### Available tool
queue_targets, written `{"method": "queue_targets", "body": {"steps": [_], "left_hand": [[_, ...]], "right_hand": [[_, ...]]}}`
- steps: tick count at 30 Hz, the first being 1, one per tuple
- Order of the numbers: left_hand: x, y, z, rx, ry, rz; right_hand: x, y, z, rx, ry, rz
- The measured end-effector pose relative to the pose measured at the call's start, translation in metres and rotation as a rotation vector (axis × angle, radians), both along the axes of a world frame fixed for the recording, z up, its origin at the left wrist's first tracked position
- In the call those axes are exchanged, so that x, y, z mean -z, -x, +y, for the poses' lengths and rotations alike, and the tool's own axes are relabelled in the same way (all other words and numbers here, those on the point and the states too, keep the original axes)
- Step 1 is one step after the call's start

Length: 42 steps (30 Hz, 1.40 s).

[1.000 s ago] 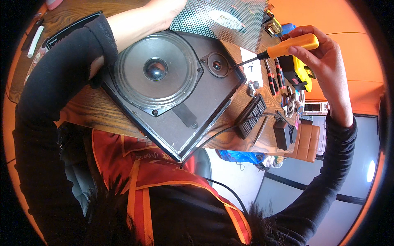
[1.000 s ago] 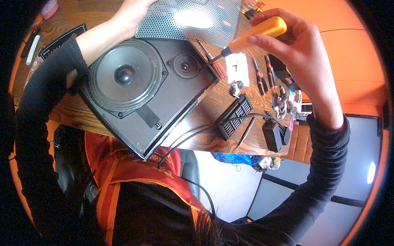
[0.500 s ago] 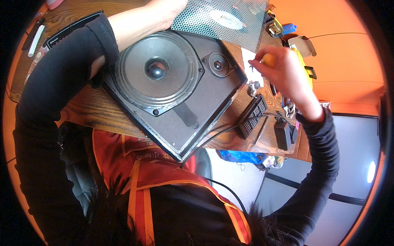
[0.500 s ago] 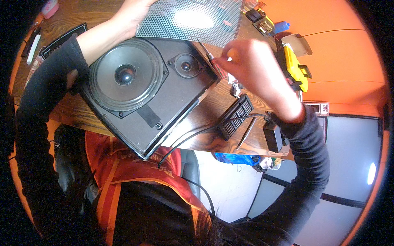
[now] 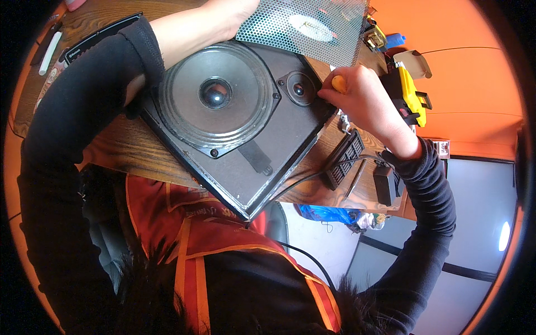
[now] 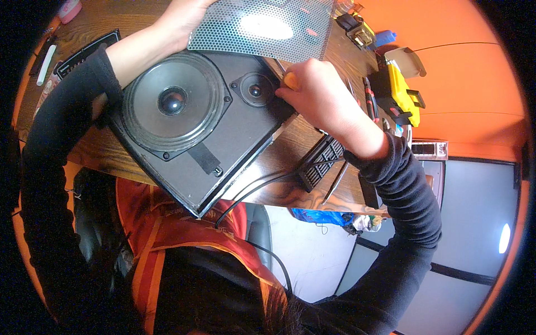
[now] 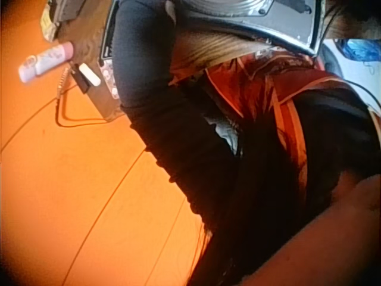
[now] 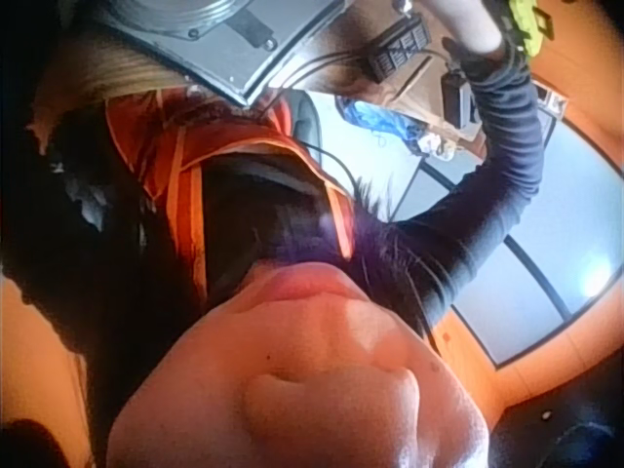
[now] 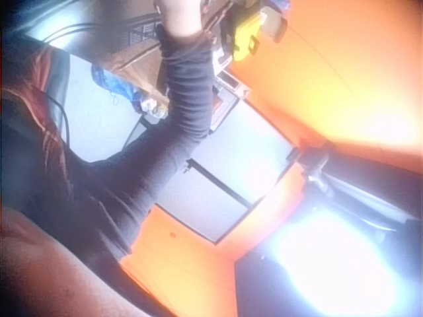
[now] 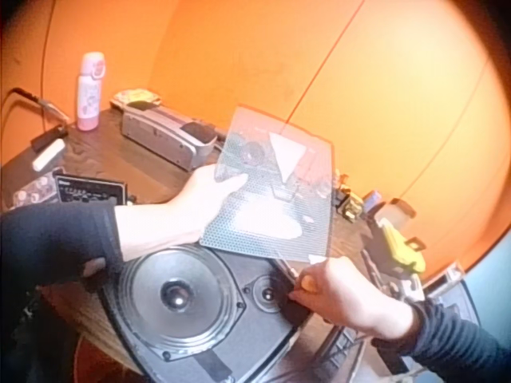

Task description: The person assembles a speaker by repeatedly attaching and detaching the metal grille cover using a screwdriver. They also briefly pick up and set down a pink water bottle.

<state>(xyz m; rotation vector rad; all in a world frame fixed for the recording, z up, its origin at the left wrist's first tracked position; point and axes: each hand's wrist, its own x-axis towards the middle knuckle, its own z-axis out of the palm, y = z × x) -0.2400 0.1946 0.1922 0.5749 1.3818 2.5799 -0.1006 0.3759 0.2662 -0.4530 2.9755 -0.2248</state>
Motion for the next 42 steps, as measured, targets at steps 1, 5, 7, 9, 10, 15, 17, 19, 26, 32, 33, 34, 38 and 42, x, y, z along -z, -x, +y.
{"method": "queue_targets", "body": {"steps": [1,5,7,9,10,15,17,19,26,32,33,34,38,42], "left_hand": [[0.0,0.0,0.0,0.009,-0.014,-0.004],[-0.002,-0.002,0.001,-0.001,-0.014,-0.002],[-0.003,-0.003,0.001,-0.024,0.005,-0.008],[-0.004,-0.004,0.001,-0.014,0.001,-0.027],[-0.004,-0.004,0.001,-0.008,0.0,-0.034],[-0.004,-0.003,0.001,0.024,0.005,-0.025],[-0.003,-0.002,0.001,0.038,0.0,-0.022],[-0.001,-0.001,0.001,0.039,-0.016,-0.009],[-0.001,-0.001,0.002,0.025,-0.008,0.004],[-0.002,-0.001,0.002,0.049,-0.031,-0.02],[-0.003,-0.002,0.002,0.051,-0.033,-0.027],[-0.003,-0.002,0.002,0.052,-0.036,-0.023],[-0.003,-0.004,0.002,0.039,-0.023,-0.006],[-0.003,-0.004,0.003,0.026,-0.026,-0.027]], "right_hand": [[0.0,-0.001,0.0,-0.035,-0.007,0.01],[-0.001,-0.004,0.0,-0.173,-0.051,0.025],[-0.003,-0.005,0.0,-0.348,-0.112,0.103],[-0.005,-0.005,0.0,-0.414,-0.115,0.121],[-0.006,-0.006,0.0,-0.392,-0.083,0.105],[-0.006,-0.008,-0.003,-0.127,-0.001,-0.033],[-0.004,-0.009,-0.005,-0.125,-0.029,-0.001],[-0.003,-0.009,-0.005,-0.188,-0.042,0.023],[0.001,-0.017,-0.009,-0.312,-0.135,0.133],[-0.005,-0.015,-0.013,-0.285,-0.343,0.232],[-0.007,-0.014,-0.013,-0.324,-0.372,0.214],[-0.009,-0.014,-0.013,-0.36,-0.403,0.205],[-0.008,-0.015,-0.018,-0.413,-0.548,0.22],[-0.001,-0.017,-0.025,-0.421,-0.582,0.246]]}}
